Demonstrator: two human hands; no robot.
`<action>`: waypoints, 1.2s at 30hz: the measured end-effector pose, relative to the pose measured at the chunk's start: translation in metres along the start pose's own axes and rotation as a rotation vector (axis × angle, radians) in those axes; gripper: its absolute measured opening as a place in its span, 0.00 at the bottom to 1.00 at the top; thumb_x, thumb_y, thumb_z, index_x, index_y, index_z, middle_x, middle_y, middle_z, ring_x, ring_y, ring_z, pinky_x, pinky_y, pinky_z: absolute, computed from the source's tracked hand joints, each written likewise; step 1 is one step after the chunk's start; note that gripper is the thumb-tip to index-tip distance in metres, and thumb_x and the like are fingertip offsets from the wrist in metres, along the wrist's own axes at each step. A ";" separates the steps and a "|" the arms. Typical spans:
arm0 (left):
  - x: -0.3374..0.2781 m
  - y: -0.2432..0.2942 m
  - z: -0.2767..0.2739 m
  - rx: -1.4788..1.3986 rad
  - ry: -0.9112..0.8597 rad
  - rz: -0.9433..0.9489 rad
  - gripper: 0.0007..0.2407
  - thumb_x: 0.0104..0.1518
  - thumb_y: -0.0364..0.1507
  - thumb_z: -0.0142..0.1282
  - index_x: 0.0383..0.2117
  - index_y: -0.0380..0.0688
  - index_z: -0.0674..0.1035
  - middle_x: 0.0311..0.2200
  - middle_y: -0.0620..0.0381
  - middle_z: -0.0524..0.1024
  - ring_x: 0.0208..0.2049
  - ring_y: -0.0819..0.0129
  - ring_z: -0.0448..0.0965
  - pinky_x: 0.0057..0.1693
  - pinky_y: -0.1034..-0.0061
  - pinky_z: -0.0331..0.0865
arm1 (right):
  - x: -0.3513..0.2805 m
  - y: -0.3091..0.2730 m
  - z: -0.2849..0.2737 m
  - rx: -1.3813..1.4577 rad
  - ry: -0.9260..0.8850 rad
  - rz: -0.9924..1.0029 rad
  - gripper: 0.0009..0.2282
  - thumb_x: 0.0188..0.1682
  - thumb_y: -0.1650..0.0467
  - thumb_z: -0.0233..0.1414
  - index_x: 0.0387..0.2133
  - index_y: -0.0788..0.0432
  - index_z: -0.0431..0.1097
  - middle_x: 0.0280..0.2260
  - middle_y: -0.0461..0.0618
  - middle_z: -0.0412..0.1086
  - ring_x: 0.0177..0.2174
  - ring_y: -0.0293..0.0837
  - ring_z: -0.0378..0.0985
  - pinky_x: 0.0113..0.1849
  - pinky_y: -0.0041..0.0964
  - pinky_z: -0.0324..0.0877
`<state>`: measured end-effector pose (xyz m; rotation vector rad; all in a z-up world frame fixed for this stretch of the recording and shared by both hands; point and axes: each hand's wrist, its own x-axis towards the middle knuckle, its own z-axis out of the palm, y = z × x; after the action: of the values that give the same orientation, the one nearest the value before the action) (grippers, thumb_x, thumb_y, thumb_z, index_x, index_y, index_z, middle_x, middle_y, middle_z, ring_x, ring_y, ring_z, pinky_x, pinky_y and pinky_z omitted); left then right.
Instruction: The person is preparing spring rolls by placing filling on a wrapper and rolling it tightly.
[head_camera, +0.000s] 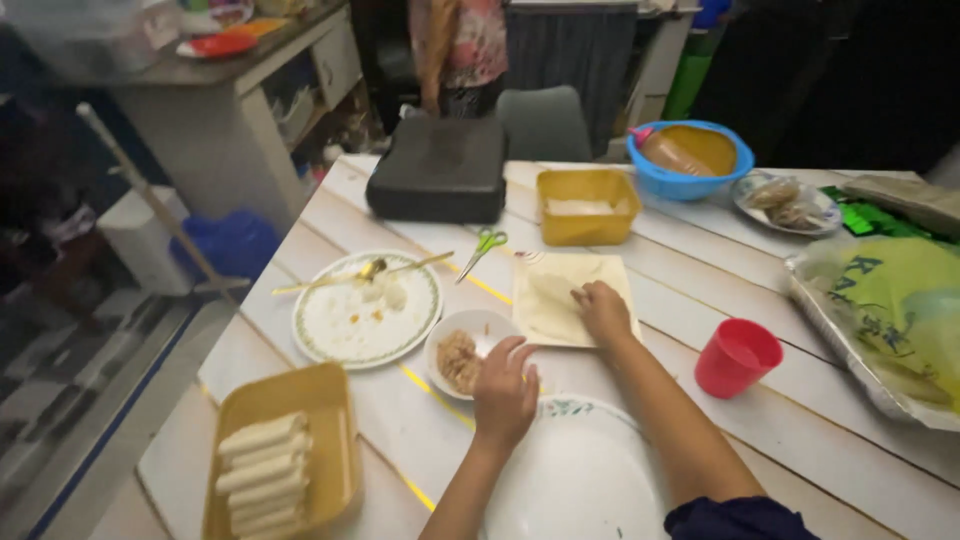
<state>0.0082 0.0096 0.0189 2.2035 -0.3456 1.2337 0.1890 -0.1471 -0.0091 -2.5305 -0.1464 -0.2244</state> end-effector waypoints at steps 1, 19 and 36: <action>0.007 0.001 0.014 -0.001 -0.010 0.003 0.09 0.46 0.27 0.45 0.34 0.46 0.73 0.35 0.56 0.69 0.41 0.64 0.69 0.47 0.72 0.62 | 0.004 0.003 0.000 0.005 -0.001 0.009 0.08 0.42 0.69 0.44 0.32 0.56 0.67 0.29 0.55 0.68 0.35 0.55 0.70 0.37 0.47 0.66; 0.003 -0.046 0.164 0.270 -0.876 -0.251 0.21 0.54 0.37 0.34 0.50 0.36 0.60 0.52 0.44 0.56 0.56 0.56 0.52 0.55 0.67 0.53 | 0.051 0.032 -0.004 0.118 -0.073 0.084 0.12 0.42 0.64 0.46 0.26 0.62 0.69 0.28 0.61 0.69 0.37 0.59 0.68 0.38 0.48 0.63; 0.008 -0.047 0.167 0.205 -0.944 -0.335 0.21 0.54 0.38 0.33 0.51 0.39 0.60 0.53 0.46 0.55 0.56 0.59 0.51 0.56 0.66 0.50 | 0.054 -0.022 -0.026 0.048 -0.189 0.134 0.25 0.28 0.55 0.52 0.38 0.53 0.66 0.37 0.55 0.67 0.43 0.53 0.66 0.44 0.45 0.60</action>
<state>0.1509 -0.0534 -0.0582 2.7550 -0.1887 -0.0111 0.2354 -0.1410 0.0340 -2.4986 -0.0546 0.0708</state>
